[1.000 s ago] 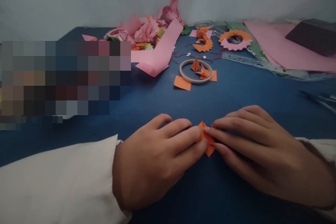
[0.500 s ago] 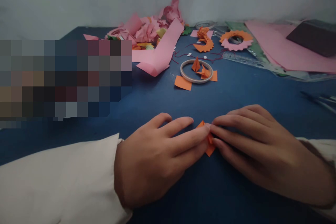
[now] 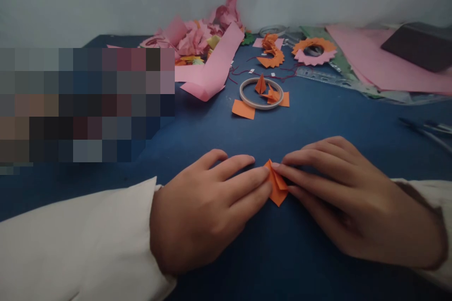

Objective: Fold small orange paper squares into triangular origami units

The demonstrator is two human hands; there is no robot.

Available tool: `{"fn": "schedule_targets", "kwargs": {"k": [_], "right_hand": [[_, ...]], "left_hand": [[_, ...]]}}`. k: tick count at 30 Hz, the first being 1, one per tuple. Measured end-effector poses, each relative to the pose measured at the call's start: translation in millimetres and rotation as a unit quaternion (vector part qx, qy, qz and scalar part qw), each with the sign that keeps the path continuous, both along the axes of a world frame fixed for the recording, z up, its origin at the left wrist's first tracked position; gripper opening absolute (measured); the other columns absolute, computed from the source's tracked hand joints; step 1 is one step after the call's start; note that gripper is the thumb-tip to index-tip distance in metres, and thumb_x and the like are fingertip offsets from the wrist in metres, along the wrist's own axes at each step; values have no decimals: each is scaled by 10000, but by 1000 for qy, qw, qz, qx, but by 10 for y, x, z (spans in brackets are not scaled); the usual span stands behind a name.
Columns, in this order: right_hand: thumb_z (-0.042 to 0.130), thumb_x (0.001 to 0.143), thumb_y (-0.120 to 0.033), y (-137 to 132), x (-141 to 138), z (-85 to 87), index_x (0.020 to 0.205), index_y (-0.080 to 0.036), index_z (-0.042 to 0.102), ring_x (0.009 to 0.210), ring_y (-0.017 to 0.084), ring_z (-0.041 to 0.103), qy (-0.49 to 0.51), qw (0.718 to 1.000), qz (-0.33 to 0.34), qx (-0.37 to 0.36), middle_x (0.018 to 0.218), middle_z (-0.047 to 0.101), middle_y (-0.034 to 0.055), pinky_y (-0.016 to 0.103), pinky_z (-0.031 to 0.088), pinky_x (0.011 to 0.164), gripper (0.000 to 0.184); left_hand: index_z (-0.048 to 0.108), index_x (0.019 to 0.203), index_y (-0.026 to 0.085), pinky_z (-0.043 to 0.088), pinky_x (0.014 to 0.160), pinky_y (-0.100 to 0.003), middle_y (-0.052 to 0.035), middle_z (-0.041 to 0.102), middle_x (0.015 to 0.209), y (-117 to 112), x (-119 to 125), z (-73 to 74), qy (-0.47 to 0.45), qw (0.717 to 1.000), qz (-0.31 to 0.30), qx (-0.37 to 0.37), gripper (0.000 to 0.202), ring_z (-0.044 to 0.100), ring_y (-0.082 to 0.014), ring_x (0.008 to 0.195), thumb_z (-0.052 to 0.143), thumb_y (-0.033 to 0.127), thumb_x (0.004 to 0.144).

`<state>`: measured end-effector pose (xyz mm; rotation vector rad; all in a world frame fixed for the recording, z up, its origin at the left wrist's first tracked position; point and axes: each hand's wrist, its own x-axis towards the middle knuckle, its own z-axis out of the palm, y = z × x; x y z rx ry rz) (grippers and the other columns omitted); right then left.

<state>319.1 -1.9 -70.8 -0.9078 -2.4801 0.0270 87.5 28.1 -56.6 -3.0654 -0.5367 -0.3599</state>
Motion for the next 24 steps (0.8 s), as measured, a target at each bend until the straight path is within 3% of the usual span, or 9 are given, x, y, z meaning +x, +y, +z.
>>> {"fn": "schedule_targets", "kwargs": {"k": [24], "right_hand": [[534, 824, -116, -6, -47, -7, 1119, -92, 557, 888, 207, 524, 1, 1000, -8, -21, 993, 579, 112, 396, 413, 730, 297]], "left_hand": [[466, 1272, 185, 394, 870, -389, -33, 547, 1251, -27, 24, 27, 32, 998, 24, -47, 386, 484, -202, 1120, 359, 135, 904]]}}
